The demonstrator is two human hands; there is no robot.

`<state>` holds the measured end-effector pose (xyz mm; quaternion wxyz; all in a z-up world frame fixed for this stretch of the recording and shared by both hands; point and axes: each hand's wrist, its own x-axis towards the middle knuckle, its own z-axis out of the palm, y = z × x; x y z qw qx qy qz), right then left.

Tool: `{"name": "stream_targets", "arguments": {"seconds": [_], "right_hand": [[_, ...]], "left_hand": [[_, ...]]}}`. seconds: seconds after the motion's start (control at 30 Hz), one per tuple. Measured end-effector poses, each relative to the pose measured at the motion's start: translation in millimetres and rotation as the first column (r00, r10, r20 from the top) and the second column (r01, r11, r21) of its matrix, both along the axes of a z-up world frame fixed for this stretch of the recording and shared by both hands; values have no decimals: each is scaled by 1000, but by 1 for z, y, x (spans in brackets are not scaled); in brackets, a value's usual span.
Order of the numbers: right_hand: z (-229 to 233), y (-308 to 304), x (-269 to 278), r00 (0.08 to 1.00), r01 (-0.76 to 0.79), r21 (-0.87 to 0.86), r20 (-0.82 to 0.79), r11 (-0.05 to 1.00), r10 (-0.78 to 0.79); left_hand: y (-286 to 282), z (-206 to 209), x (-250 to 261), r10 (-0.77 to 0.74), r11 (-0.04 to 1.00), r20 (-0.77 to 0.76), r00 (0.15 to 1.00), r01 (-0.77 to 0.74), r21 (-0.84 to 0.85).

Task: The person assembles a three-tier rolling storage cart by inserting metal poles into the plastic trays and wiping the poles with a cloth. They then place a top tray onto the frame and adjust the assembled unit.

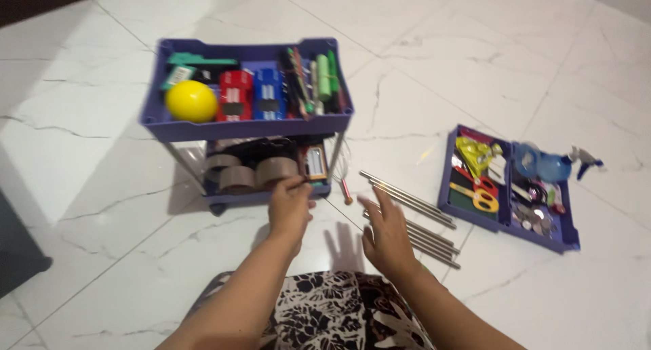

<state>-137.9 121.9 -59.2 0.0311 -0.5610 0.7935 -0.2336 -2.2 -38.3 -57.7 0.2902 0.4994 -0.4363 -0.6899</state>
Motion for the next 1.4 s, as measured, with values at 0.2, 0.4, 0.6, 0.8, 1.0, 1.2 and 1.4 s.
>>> {"name": "stream_targets", "arguments": {"seconds": [0.2,0.4,0.6,0.8,1.0,1.2,1.4], "right_hand": [[-118,80,-42,907,157,607,223,779,-357],[-170,91,-70,971,56,716,124,696,-206],[-139,68,-69,960,62,796,117,602,-254],[-105,64,-68,953,19,789,171,614,-250],[-100,67,-72,966,-10,792,164,610,-197],[-129,81,-73,981,4,741,128,671,-148],[-143,113,-63,989,64,610,70,790,-134]], "left_hand": [[41,-44,-47,-503,863,274,820,463,201],[50,-95,-94,-637,624,611,471,780,48],[51,-135,-143,-587,302,743,320,939,-166],[54,-154,-176,-429,-158,886,175,951,-265],[70,-167,-185,-202,-241,975,94,960,-142],[72,-181,-181,-150,-140,986,73,986,-94],[66,-129,-131,-549,116,835,30,993,40]]}}
